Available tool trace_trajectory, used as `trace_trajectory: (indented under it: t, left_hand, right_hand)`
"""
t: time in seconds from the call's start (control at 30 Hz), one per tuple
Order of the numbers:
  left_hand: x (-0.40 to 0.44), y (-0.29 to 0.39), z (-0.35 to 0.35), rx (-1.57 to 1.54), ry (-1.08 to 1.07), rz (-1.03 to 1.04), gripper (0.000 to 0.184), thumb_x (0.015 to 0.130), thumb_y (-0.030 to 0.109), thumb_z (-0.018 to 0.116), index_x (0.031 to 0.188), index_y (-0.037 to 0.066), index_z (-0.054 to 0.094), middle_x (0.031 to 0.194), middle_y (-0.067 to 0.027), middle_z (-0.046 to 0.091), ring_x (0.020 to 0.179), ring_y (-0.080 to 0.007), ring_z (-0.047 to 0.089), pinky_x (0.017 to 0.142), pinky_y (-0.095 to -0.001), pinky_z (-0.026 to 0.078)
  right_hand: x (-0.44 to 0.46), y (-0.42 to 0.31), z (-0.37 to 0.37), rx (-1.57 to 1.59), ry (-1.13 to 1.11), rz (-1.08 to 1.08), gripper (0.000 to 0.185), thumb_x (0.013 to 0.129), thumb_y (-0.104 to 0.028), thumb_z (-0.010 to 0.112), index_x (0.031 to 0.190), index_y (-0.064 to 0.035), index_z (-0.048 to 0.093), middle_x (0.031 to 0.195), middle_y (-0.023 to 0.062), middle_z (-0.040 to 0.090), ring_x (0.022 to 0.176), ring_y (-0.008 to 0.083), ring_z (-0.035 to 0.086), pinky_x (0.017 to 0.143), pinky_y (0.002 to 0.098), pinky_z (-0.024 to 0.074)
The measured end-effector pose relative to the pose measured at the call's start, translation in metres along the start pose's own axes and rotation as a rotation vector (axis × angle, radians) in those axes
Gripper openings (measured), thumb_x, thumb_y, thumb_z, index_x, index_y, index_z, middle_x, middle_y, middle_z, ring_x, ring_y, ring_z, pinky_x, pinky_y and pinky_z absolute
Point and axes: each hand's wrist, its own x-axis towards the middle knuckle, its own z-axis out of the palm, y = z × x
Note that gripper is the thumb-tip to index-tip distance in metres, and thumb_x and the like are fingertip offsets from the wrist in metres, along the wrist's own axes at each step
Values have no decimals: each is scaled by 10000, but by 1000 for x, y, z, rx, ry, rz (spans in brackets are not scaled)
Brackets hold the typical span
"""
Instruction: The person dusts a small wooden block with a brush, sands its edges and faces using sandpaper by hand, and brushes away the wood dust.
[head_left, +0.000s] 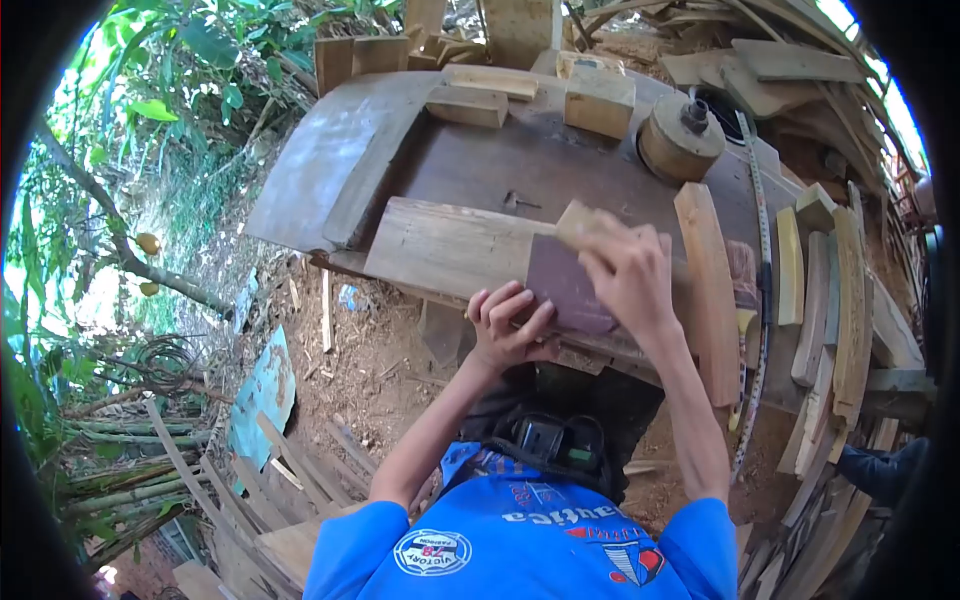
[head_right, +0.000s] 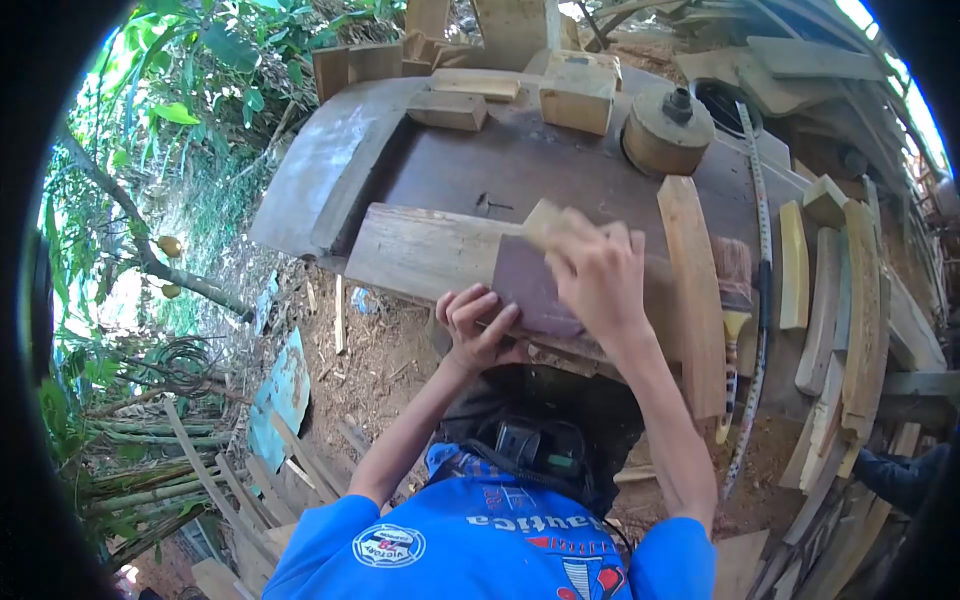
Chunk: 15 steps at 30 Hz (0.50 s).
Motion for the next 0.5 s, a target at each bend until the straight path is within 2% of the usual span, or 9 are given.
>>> trace_trajectory:
  t: [0.1, 0.2, 0.33, 0.47, 0.5]
  left_hand:
    - [5, -3, 0, -2, 0, 12, 477, 767, 586, 610, 1135, 283, 613, 1152, -36, 522, 1135, -225, 503, 1025, -439, 259]
    - [0, -3, 1, 8, -13, 0, 487, 754, 578, 628, 1141, 283, 612, 1158, -35, 520, 1139, -229, 502, 1021, -440, 263]
    - [3, -3, 0, -6, -26, 9, 473, 742, 535, 652, 1141, 285, 610, 1160, -30, 518, 1137, -228, 503, 1015, -437, 269]
    - [9, -5, 5, -20, 6, -2, 471, 736, 519, 659, 1140, 283, 612, 1157, -30, 520, 1134, -228, 504, 1018, -439, 268]
    - [9, -5, 5, -23, 12, -1, 472, 734, 518, 660, 1140, 282, 612, 1156, -30, 520, 1134, -228, 504, 1019, -440, 268]
  right_hand:
    - [0, -12, 5, 42, 30, -47, 196, 717, -169, 714, 912, -176, 730, 1063, -8, 668, 791, 233, 550, 784, 375, 386]
    - [8, -4, 6, -208, 180, 165, 181, 733, -164, 704, 912, -174, 727, 1050, -15, 665, 788, 233, 540, 797, 375, 379]
    - [-3, 8, -8, 38, -19, -7, 191, 729, -143, 702, 905, -212, 730, 1064, -27, 670, 802, 228, 545, 786, 362, 390]
    - [-13, 4, -13, 6, -21, -24, 225, 708, -172, 728, 928, -217, 739, 1093, -10, 680, 837, 228, 560, 815, 349, 397]
    - [-16, -2, -16, 52, -24, 50, 217, 707, -175, 729, 920, -214, 743, 1097, -9, 678, 829, 229, 557, 812, 357, 395]
